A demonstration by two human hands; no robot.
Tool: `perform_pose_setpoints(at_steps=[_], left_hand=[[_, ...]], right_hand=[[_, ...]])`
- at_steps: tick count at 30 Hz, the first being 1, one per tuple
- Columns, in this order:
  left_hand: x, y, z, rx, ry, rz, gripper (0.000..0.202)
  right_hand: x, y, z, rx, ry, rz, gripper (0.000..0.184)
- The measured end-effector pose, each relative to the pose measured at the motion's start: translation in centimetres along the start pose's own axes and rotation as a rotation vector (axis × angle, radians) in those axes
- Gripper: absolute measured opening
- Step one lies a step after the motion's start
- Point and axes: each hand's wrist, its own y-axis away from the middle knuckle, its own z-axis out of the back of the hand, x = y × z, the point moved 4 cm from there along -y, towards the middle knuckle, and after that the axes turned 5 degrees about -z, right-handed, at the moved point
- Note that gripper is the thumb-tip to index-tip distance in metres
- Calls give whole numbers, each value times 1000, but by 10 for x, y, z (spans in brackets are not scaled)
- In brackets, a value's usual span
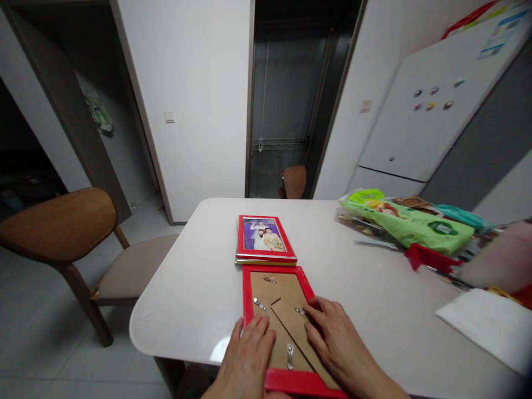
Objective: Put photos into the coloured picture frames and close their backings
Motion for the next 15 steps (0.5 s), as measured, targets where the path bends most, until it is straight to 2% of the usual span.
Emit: perform_pose_setpoints(at_steps=[6,11,13,15], left_hand=[[3,0,-2,27,1,12,79],[3,3,-2,-35,9,7,73],[4,4,-2,-55,14,26,72],[4,5,-2,-65,13,41,71]], right_hand=[[0,-1,-2,31,25,39,32],[-2,7,-3,2,35,58,32],[4,15,-3,0,24,112,32],[16,24,-4,54,-10,216,31]])
